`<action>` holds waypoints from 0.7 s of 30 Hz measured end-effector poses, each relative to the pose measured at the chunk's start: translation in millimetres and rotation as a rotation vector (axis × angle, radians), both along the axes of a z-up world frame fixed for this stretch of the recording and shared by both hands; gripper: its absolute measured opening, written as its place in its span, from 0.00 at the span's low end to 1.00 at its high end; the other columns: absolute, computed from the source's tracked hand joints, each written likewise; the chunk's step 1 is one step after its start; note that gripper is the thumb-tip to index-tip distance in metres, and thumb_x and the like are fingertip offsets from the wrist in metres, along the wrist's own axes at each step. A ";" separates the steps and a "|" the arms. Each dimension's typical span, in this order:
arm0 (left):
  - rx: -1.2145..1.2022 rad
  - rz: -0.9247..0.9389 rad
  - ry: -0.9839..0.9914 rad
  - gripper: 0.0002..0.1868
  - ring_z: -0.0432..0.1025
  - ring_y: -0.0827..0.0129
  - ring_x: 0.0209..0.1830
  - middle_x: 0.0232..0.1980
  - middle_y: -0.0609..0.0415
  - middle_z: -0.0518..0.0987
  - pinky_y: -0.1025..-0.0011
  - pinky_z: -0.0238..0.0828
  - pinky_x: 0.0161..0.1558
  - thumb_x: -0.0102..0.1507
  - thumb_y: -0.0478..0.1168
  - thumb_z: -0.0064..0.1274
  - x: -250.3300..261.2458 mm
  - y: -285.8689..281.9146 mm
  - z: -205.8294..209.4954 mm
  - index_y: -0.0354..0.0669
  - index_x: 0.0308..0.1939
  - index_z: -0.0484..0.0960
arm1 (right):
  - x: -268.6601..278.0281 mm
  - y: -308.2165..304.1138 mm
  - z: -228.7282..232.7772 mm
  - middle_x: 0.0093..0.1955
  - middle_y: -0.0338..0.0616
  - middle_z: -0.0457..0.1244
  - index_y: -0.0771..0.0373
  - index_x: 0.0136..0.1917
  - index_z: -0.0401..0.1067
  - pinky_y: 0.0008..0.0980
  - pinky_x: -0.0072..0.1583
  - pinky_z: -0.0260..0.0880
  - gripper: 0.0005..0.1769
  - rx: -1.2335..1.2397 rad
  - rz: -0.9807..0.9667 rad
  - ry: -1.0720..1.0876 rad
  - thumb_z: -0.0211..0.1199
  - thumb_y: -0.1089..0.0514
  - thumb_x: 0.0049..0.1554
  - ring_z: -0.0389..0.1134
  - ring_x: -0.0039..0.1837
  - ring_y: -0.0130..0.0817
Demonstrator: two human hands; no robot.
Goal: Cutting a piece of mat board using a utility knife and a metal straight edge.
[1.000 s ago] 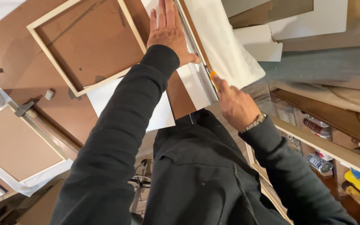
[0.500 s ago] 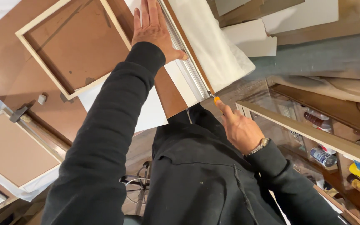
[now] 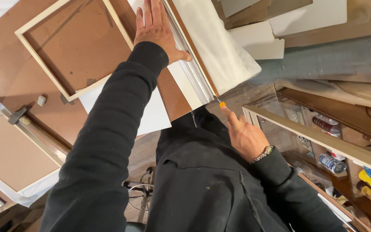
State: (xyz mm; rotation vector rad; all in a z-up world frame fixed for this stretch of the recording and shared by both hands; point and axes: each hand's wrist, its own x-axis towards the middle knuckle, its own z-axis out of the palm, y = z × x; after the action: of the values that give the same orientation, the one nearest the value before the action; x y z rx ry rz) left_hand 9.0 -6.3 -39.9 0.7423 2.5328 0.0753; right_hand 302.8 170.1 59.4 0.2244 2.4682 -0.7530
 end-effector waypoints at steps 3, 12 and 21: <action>-0.013 -0.014 0.015 0.83 0.29 0.37 0.83 0.81 0.27 0.30 0.42 0.30 0.80 0.47 0.78 0.65 -0.4 -1.1 -5.8 0.15 0.77 0.38 | 1.1 -0.7 -1.0 0.41 0.61 0.65 0.55 0.77 0.52 0.54 0.39 0.69 0.31 0.024 0.015 -0.011 0.53 0.56 0.62 0.68 0.37 0.60; -0.223 0.009 -0.247 0.69 0.47 0.45 0.86 0.84 0.34 0.53 0.43 0.40 0.85 0.54 0.79 0.54 -3.5 5.8 23.4 0.24 0.80 0.55 | 97.2 17.6 -56.8 0.40 0.58 0.69 0.54 0.69 0.57 0.58 0.46 0.69 0.18 0.074 0.007 -0.277 0.51 0.52 0.67 0.71 0.45 0.60; 0.007 -0.028 -0.002 0.80 0.40 0.36 0.83 0.80 0.26 0.47 0.41 0.36 0.82 0.50 0.80 0.61 3.9 -0.3 19.4 0.13 0.77 0.46 | 41.6 20.1 -2.1 0.52 0.65 0.68 0.61 0.74 0.56 0.51 0.48 0.71 0.27 -0.252 -0.264 0.243 0.56 0.63 0.63 0.70 0.50 0.63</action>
State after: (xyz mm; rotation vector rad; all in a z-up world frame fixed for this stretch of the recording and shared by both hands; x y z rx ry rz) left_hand 12.9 -6.6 -20.6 0.7793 2.5210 0.0755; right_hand 344.4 190.2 57.4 0.3883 2.5642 -1.2597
